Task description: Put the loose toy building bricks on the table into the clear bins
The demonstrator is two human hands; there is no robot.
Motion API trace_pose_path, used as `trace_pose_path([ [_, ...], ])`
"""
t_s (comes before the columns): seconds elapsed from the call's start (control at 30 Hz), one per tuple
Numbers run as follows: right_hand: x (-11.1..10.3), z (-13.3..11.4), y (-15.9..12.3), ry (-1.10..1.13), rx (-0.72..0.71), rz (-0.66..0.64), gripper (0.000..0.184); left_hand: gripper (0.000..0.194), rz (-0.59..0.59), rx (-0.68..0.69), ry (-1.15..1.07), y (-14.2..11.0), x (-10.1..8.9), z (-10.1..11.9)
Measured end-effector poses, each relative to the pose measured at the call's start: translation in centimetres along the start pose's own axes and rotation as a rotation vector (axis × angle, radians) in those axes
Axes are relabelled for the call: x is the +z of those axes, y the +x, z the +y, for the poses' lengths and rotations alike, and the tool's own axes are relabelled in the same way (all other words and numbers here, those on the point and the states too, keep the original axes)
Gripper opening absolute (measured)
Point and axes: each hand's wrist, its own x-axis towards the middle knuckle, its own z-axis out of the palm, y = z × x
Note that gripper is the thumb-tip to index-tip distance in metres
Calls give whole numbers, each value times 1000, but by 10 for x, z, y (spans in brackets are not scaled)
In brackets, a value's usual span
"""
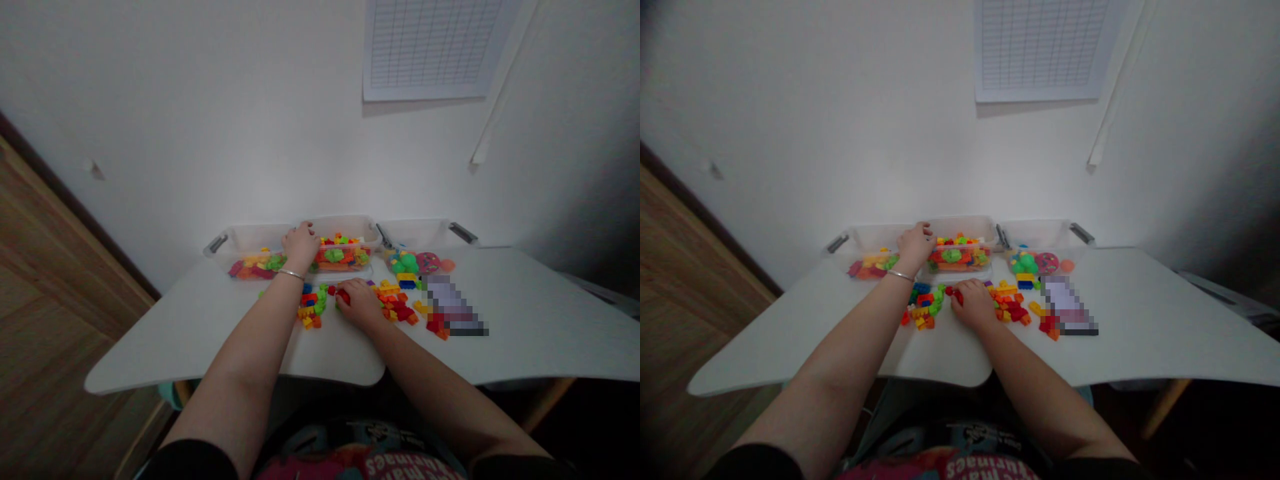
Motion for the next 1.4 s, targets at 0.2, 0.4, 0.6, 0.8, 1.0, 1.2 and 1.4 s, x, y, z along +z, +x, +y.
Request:
trace_pose_path([
  [0.2, 1, 1, 0, 1, 2, -12, 20, 34, 58, 181, -131, -7, -1, -14],
  [0.4, 1, 1, -1, -25, -8, -20, 22, 27, 73, 357, -38, -63, -18, -23],
  [0.6, -1, -1, -1, -38, -13, -22, 22, 25, -248, 318, 178, -117, -10, -33],
  [0.8, -3, -3, 0, -36, -4, -43, 21, 25, -272, 315, 211, -127, 5, -38],
  [1.0, -2, -2, -1, -48, -4, -25, 21, 32, -214, 271, 223, -131, 14, -36],
  [1.2, 1, 0, -1, -49, -6, -22, 20, 36, -168, 212, 192, -134, 20, -34],
  [1.4, 2, 1, 0, -40, 0, -28, 20, 29, -178, 241, 220, -132, 27, -38],
])
